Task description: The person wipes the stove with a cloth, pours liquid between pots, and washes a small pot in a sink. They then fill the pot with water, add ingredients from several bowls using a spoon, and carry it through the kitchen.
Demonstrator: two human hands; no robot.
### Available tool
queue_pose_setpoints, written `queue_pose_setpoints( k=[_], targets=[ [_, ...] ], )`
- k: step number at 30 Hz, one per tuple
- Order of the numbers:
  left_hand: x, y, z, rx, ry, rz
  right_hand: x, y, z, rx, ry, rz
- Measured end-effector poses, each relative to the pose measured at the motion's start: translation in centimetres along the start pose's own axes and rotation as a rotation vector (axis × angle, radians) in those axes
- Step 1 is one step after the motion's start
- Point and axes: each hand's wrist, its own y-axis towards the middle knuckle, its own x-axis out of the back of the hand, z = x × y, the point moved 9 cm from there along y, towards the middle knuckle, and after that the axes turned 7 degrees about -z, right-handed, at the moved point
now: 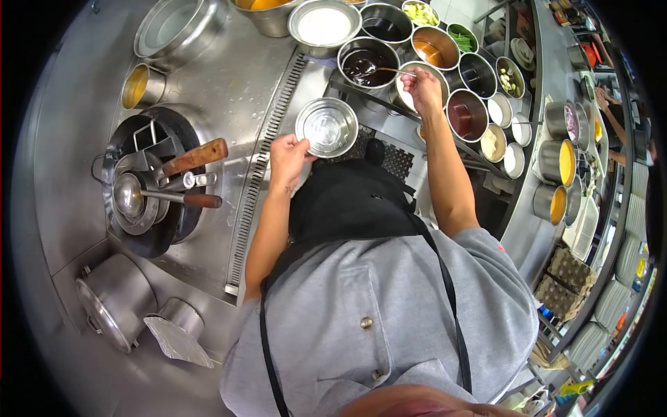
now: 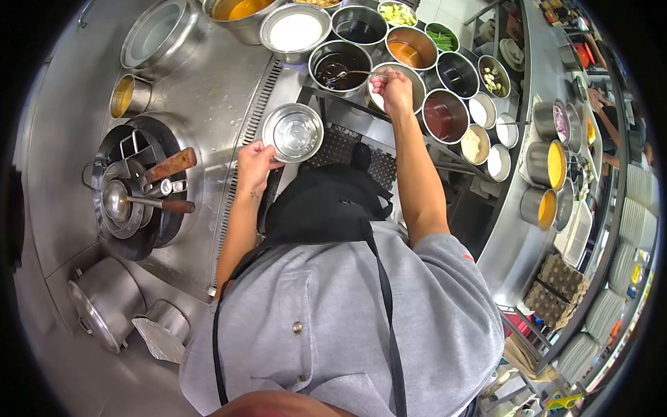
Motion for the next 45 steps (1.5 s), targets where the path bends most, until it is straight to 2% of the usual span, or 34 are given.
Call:
queue_pose_setpoints(
  k=[4, 12, 17, 23, 26, 28, 30, 32, 33, 35, 45],
  targets=[
    [-1.9, 0.8, -1.3, 0.058, -0.1, -0.007, 0.6, -0.3, 3.2, 0.078, -0.002, 0.004],
    [-4.0, 4.0, -3.5, 0.006, -0.044, -0.027, -0.5, -0.7, 9.9, 0.125, 0.038, 0.072],
    [-5.8, 5.1, -5.3, -0.004, 0.013, -0.006, -2.7, -2.3, 14.9, 0.197, 0.034, 0.195],
    [-7.9, 5.9, -6.6, 0.025, -0.038, -0.01, -6.6, -6.2, 16.0, 0.211, -0.114, 0.295],
    [-8.1, 6.0, -6.8, 0.03, -0.047, -0.013, -8.7, -8.4, 13.6, 0.3, -0.266, 0.398],
    [-8.2, 6.1, -6.8, 0.022, -0.049, 0.005, -9.5, -9.4, 11.6, 0.447, -0.457, 0.462],
    [-8.0, 6.1, -6.7, 0.018, -0.052, -0.002, -9.8, -11.6, 11.9, 0.715, -0.67, 0.476],
    [-7.7, 5.8, -6.7, 0.017, -0.056, -0.006, -10.0, -13.3, 12.2, 0.92, -0.682, 0.508],
    [-7.6, 5.6, -6.9, 0.02, -0.05, -0.019, -9.9, -13.4, 12.1, 0.919, -0.681, 0.51],
    [-7.4, 5.5, -7.0, 0.021, -0.047, -0.033, -10.0, -14.7, 12.7, 1.11, -0.761, 0.525],
    [-6.9, 5.0, -6.1, 0.023, -0.044, -0.041, -10.1, -15.1, 12.2, 1.149, -0.759, 0.504]
  ],
)
